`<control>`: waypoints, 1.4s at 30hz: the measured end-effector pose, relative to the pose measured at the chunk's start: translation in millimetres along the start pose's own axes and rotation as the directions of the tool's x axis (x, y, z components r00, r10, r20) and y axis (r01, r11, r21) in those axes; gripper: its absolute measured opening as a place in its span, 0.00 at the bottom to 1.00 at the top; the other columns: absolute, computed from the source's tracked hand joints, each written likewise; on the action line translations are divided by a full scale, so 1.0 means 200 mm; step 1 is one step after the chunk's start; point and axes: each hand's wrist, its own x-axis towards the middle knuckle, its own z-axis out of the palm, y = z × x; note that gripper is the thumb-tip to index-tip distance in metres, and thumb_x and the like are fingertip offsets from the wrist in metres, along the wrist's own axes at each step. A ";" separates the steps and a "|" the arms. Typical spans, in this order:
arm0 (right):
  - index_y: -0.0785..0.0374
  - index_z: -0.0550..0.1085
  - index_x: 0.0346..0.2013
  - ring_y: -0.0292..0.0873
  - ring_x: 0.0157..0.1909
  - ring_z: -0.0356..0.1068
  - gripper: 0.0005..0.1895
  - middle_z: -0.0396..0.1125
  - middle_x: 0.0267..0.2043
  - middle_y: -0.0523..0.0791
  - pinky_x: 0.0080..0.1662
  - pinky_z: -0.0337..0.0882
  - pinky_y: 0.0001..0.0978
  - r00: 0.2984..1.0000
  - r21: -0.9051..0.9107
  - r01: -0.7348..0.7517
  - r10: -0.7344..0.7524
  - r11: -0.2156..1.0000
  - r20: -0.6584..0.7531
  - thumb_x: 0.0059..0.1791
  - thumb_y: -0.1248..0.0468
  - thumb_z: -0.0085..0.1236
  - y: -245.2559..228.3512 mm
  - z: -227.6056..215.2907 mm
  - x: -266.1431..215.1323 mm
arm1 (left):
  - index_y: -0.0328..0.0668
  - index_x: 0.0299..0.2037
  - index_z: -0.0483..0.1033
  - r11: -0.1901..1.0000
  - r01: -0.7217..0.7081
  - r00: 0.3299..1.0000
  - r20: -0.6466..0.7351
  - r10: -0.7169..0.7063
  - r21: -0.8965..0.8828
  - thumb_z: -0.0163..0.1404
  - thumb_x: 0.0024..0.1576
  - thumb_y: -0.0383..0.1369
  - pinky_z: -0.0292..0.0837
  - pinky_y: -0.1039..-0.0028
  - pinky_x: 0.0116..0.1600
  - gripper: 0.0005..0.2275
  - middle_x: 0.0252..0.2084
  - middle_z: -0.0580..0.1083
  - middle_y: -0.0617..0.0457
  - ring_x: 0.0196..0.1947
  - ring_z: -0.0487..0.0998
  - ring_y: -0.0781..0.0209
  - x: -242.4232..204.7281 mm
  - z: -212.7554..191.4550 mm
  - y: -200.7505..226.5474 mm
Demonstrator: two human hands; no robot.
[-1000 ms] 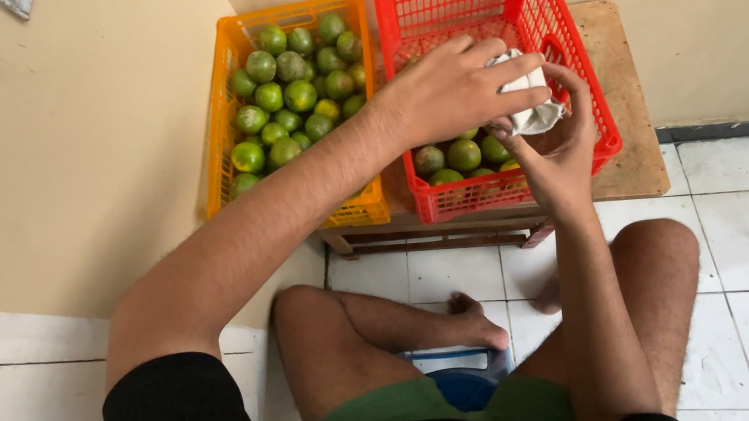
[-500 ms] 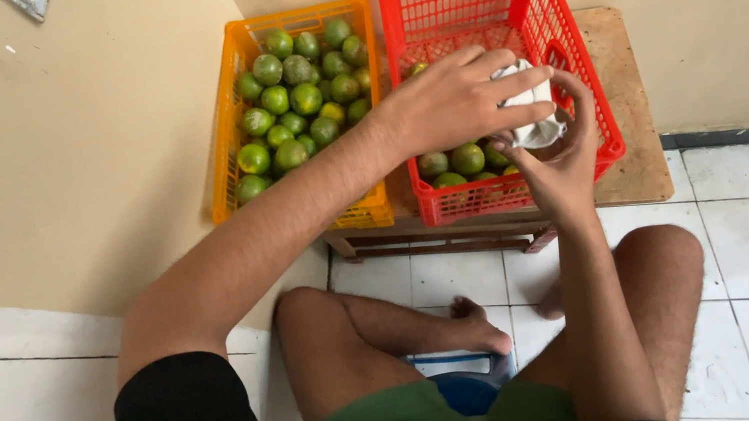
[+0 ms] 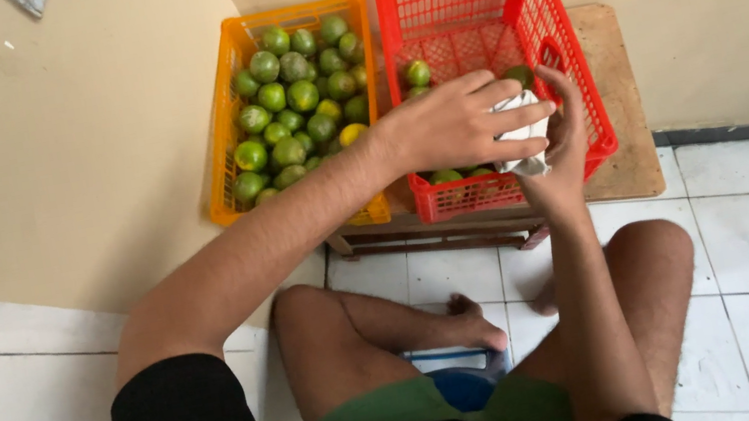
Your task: The person wipes individual green fruits clean with a cloth, taking them one by one from a crate and placing them into another crate. The fruits are held in one hand while being wiped with a cloth held in the other hand.
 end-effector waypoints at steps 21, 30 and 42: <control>0.65 0.58 0.69 0.51 0.59 0.68 0.47 0.65 0.56 0.57 0.57 0.73 0.45 0.997 -0.065 -0.023 0.018 0.998 -0.071 0.39 0.80 0.71 0.01 0.06 -0.03 | 0.61 0.61 0.72 0.965 0.261 0.957 0.121 -0.263 0.033 0.50 0.65 0.44 0.75 0.64 0.55 0.15 0.60 0.71 0.55 0.53 0.74 0.51 -0.06 0.11 0.08; 0.63 0.51 0.74 0.59 0.63 0.64 0.49 0.59 0.63 0.60 0.59 0.73 0.55 0.999 0.051 -0.030 0.028 0.998 0.023 0.45 0.72 0.71 0.01 0.08 -0.04 | 0.54 0.76 0.53 0.875 0.445 0.887 0.227 -0.402 -0.190 0.41 0.66 0.59 0.77 0.51 0.58 0.32 0.69 0.63 0.43 0.53 0.77 0.38 -0.20 0.14 0.06; 0.64 0.55 0.72 0.52 0.59 0.68 0.46 0.68 0.53 0.57 0.63 0.67 0.48 1.000 0.002 0.008 -0.008 1.000 0.026 0.46 0.72 0.72 0.01 0.07 -0.04 | 0.50 0.52 0.79 0.294 0.753 0.456 0.145 -0.878 -0.589 0.57 0.60 0.45 0.78 0.66 0.55 0.15 0.49 0.81 0.52 0.52 0.83 0.52 -0.07 -0.07 0.02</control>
